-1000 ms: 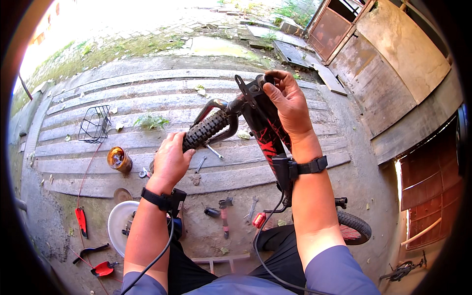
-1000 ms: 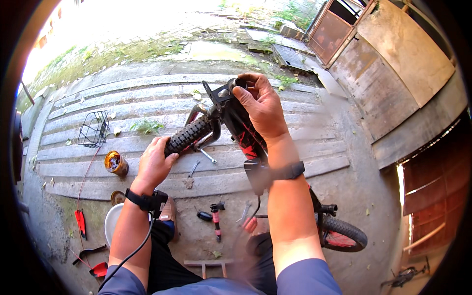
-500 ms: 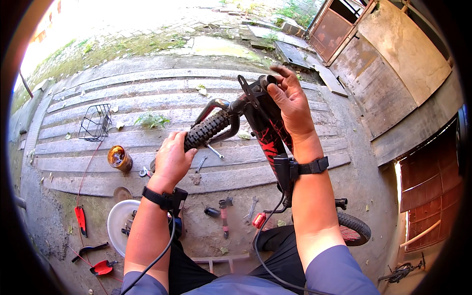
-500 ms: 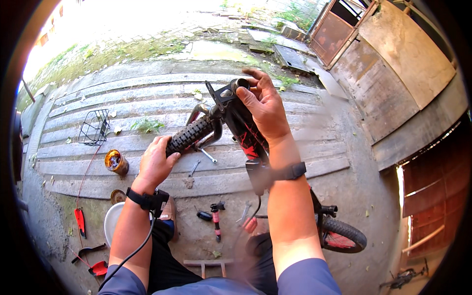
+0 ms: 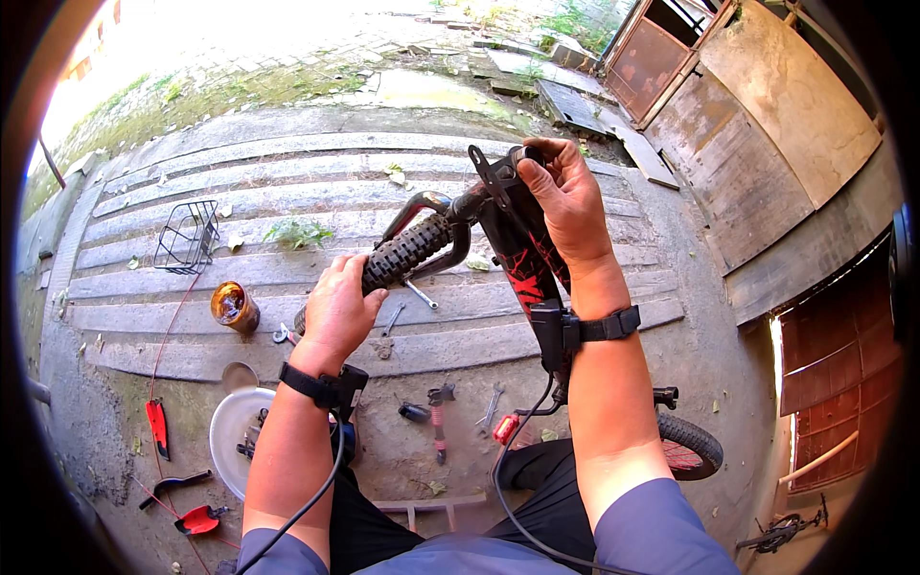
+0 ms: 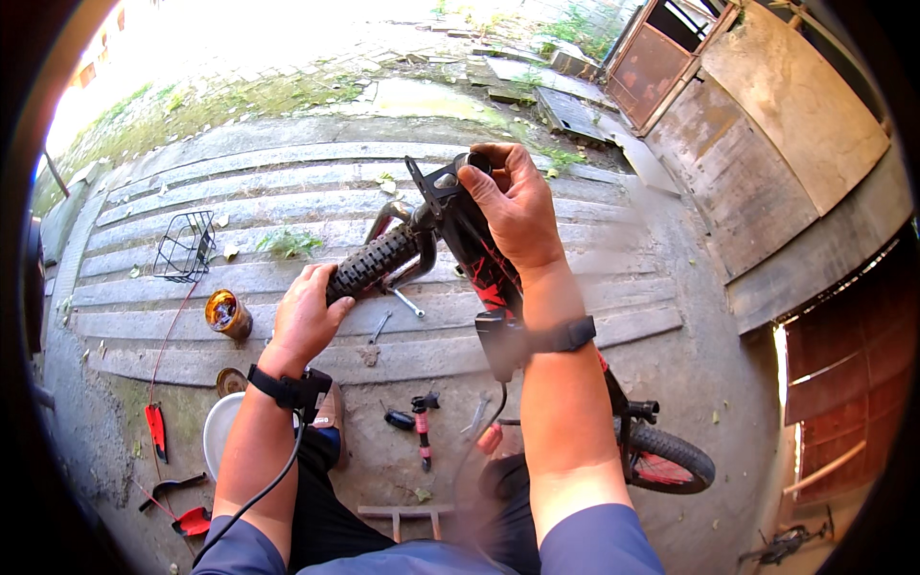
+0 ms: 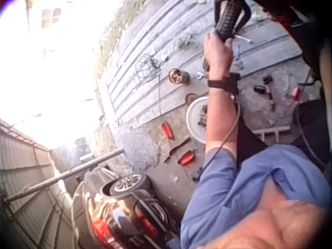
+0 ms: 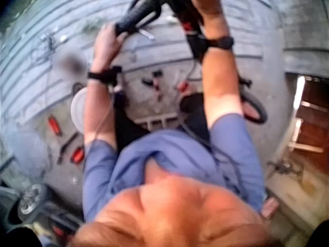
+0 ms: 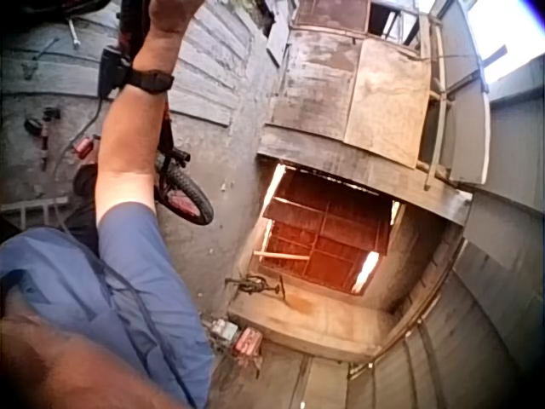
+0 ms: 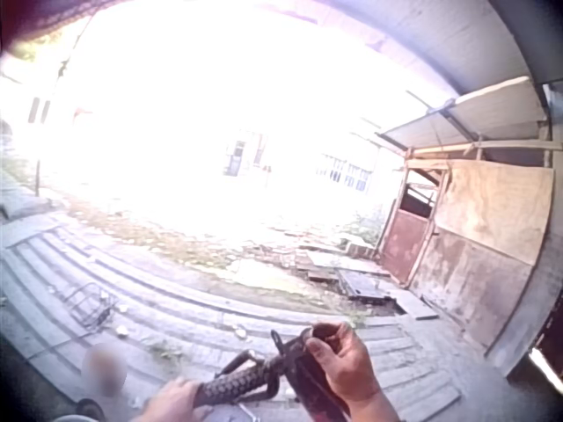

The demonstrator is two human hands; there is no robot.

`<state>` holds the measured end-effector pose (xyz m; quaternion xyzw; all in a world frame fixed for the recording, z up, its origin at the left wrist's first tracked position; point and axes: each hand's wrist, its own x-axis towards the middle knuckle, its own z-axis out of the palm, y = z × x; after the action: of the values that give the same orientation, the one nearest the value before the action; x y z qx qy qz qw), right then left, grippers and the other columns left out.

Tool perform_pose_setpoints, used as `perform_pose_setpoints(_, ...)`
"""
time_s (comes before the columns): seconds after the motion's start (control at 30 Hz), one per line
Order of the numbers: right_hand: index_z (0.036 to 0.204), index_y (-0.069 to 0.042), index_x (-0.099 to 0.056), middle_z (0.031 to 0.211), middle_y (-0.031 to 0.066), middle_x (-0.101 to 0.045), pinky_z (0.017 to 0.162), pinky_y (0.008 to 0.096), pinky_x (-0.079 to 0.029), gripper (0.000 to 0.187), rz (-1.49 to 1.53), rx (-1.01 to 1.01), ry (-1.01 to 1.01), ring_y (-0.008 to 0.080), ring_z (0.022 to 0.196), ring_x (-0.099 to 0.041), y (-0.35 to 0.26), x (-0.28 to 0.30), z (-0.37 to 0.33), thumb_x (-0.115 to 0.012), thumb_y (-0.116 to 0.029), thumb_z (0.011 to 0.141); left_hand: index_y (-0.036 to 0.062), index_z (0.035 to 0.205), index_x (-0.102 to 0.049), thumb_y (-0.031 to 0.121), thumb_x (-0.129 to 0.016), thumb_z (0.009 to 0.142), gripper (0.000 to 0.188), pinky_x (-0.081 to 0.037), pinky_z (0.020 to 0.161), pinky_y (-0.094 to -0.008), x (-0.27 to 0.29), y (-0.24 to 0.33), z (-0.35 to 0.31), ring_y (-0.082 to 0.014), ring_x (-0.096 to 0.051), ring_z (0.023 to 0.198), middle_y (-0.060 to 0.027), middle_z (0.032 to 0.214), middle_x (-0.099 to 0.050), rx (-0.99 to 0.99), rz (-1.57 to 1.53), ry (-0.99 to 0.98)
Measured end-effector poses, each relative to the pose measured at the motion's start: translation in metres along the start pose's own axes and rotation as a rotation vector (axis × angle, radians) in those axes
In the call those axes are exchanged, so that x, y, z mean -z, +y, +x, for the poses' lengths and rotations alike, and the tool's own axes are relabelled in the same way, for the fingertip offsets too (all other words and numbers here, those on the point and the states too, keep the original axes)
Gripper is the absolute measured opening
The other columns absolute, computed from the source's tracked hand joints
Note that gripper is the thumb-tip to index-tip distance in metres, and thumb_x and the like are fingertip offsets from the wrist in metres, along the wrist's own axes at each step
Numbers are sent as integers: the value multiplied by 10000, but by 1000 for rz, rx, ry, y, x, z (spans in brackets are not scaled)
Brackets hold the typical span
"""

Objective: The person assembles the handlebar of a bicycle. They insert a metal bracket into the head tube, attach the handlebar, and secure it with a red spring-like component.

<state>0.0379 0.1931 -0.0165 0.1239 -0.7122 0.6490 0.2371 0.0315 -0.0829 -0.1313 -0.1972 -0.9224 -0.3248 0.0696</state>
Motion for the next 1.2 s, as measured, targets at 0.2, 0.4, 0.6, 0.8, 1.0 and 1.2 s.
perform_pose_setpoints(0.2,1220,-36,-596,958,29,-668,752,205,-495,332,35,-29,-43,65,836,-601,-7,1,-3,-689,-172,932,15,1220,-568,187,-747,784,502,-481,922,-414,1,0,0,-365,-585,1092,-167,1177,-602,3,-1,1)
perform_pose_setpoints(0.4,1178,-39,-614,922,26,-673,715,202,-497,292,-28,-6,-1,61,802,-603,-2,0,-2,-690,-176,931,12,1221,-570,187,-749,783,505,-481,927,-413,0,0,0,-364,-585,1097,-165,1186,-602,8,5,-2)
perform_pose_setpoints(0.6,1116,-23,-618,916,35,-677,689,212,-501,271,-122,45,65,70,778,-614,-1,-4,-2,-710,-182,917,10,1220,-570,181,-749,779,505,-481,929,-414,0,2,1,-365,-585,1095,-166,1184,-602,5,1,-1)
perform_pose_setpoints(0.8,1089,-8,-623,928,31,-673,703,228,-503,271,-209,71,103,78,792,-614,0,-7,-2,-719,-188,910,16,1228,-564,171,-762,765,528,-481,931,-415,-2,-2,0,-366,-584,1093,-167,1178,-601,-15,2,12)
perform_pose_setpoints(1.0,1160,-18,-620,962,3,-655,757,212,-488,303,-166,101,57,71,847,-598,-1,-5,-3,-700,-191,925,31,1239,-559,210,-816,719,608,-489,909,-424,-5,-9,-2,-346,-592,1076,-149,1143,-611,-1,86,-6)
perform_pose_setpoints(1.2,1164,-26,-616,954,-3,-645,759,211,-487,305,-199,86,29,68,851,-594,-3,-2,-3,-700,-198,926,76,1255,-564,217,-831,695,636,-498,899,-421,0,-24,4,-328,-605,1067,-122,1123,-628,27,129,-83)
